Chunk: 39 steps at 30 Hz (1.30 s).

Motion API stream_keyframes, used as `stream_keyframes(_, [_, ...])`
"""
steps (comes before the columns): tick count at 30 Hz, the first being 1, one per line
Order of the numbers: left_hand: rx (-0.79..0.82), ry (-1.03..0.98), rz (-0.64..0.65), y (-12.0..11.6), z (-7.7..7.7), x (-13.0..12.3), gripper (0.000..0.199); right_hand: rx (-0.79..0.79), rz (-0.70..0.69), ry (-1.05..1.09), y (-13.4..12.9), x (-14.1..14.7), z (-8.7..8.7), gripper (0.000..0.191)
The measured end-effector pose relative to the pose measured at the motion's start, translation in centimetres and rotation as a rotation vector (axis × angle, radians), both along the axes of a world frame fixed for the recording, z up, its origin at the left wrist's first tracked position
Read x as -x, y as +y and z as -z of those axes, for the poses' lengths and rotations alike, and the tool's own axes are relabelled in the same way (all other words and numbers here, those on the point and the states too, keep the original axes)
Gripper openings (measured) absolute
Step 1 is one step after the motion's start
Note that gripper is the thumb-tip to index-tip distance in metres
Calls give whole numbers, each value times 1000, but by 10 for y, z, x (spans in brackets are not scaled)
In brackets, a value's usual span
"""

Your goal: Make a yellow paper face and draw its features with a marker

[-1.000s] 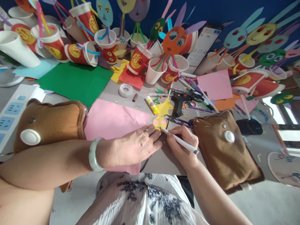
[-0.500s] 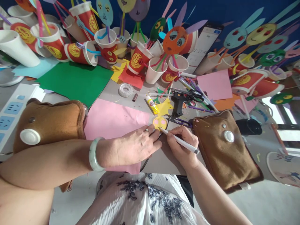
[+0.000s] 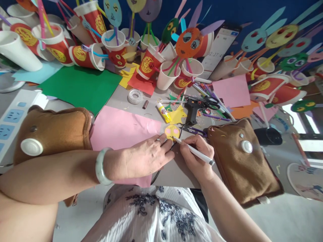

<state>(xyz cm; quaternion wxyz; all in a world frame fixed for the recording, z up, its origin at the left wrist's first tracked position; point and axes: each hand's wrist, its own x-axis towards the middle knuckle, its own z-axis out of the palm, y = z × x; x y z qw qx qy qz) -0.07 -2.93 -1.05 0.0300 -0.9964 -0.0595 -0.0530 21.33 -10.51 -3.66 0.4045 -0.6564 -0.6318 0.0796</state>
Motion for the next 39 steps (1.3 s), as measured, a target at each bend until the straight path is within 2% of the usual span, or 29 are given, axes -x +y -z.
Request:
stream_keyframes(18, [12,14,10,1,-2,0,31,68,44,14,0,1,-1,9])
stream_keyframes(25, [14,20,15,2,-3,0,32,23,102,-2,-1,2,-2,11])
stream_keyframes(39, [13,-1,4,0,-3,1,34,38,8,-16,-1,2,-1,10])
